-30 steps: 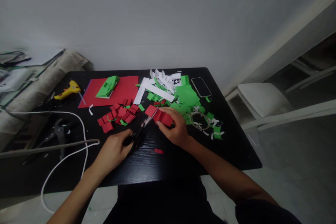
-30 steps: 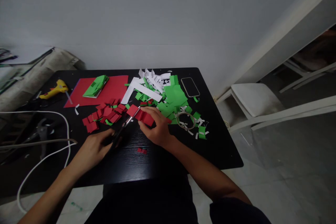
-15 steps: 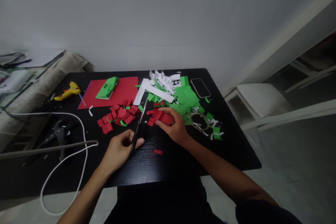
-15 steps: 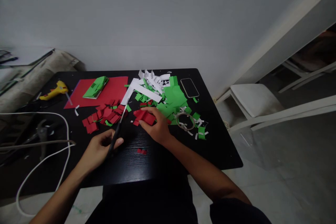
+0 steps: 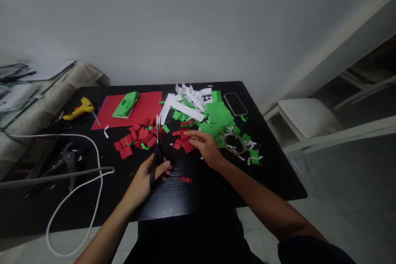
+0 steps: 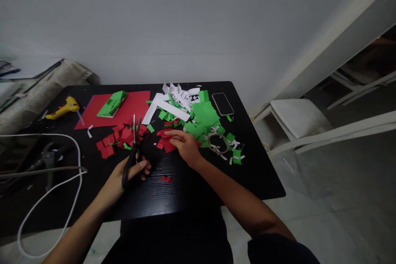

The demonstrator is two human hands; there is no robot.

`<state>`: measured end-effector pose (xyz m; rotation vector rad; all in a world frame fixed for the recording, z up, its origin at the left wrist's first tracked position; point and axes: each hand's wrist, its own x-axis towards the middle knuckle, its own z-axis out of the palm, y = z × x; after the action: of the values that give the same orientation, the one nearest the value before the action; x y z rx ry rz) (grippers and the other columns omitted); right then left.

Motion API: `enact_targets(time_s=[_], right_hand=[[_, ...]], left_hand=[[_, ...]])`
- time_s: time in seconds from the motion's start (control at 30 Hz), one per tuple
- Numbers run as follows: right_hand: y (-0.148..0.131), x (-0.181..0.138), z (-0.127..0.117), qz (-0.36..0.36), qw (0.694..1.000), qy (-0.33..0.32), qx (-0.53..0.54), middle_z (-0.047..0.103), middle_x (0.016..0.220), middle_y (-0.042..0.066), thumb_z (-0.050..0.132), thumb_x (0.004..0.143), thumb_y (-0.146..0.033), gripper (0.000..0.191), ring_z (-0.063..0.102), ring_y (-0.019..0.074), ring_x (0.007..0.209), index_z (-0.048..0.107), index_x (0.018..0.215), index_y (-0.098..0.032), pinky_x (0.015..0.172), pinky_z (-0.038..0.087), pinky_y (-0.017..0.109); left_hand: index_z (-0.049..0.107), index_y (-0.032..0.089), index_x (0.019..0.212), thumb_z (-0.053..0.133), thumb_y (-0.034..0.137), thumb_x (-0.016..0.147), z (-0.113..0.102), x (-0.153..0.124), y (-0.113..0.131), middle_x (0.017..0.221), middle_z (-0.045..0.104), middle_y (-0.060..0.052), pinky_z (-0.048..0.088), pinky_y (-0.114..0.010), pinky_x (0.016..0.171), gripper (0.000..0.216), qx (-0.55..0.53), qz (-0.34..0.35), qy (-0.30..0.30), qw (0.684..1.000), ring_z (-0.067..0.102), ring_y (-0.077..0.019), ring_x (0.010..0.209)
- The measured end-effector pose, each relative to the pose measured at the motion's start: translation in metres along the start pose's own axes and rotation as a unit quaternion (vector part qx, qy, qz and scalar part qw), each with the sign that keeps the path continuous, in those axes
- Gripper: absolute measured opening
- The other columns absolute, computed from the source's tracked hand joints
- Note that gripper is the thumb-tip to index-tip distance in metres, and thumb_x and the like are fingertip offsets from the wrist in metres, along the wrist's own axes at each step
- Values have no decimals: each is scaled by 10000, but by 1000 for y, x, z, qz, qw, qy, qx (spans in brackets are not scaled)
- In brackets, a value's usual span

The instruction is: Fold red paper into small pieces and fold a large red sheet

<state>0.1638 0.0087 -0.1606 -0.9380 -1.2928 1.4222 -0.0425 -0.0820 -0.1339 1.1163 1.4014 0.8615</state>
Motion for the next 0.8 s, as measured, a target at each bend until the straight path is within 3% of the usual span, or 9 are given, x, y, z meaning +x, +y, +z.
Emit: enact_targets(time_s=[0.17,0.27,0.4,0.57,0.67,0.8], right_hand=[[-3,-2,5,26,999,18,18,767,934,26,803,690,-279,215,736,204,922,721,875,-205,891,595,371],[-6,-4,7,49,998,34,30,733,879,2,850,645,-311,254,715,193,893,692,816,-210,885,583,356],[-3,-4,8,59,997,44,37,703,840,0,882,615,-342,307,697,194,852,663,783,-208,861,566,356],[1,-4,10,42,997,45,37,651,779,-27,899,594,-345,379,673,170,777,574,743,-218,803,562,325],[-3,-6,12,38,996,26,78,666,819,-42,884,622,-287,431,688,162,785,526,859,-242,787,563,307],[-9,-8,11,49,994,-21,100,689,1004,-26,868,623,-204,696,705,166,831,519,1217,-304,804,579,331]], left_hand=[[638,158,1031,794,492,729,15,6,3,1078,698,-89,538,-354,807,477,-19,1,49,999,657,-202,864],[627,167,968,852,431,656,27,11,5,961,690,-41,521,-324,816,466,-32,28,87,995,647,-186,852],[588,179,848,869,373,618,38,22,7,762,609,35,479,-254,670,412,-51,52,130,989,570,-126,681],[590,174,856,855,315,580,35,32,11,703,598,51,434,-231,583,407,-87,46,148,984,542,-108,589],[591,173,852,833,303,583,28,35,16,734,621,40,434,-239,564,384,-103,29,143,984,561,-113,566],[614,174,851,808,262,599,17,38,24,689,585,61,405,-223,556,330,-87,37,148,984,516,-93,550]])
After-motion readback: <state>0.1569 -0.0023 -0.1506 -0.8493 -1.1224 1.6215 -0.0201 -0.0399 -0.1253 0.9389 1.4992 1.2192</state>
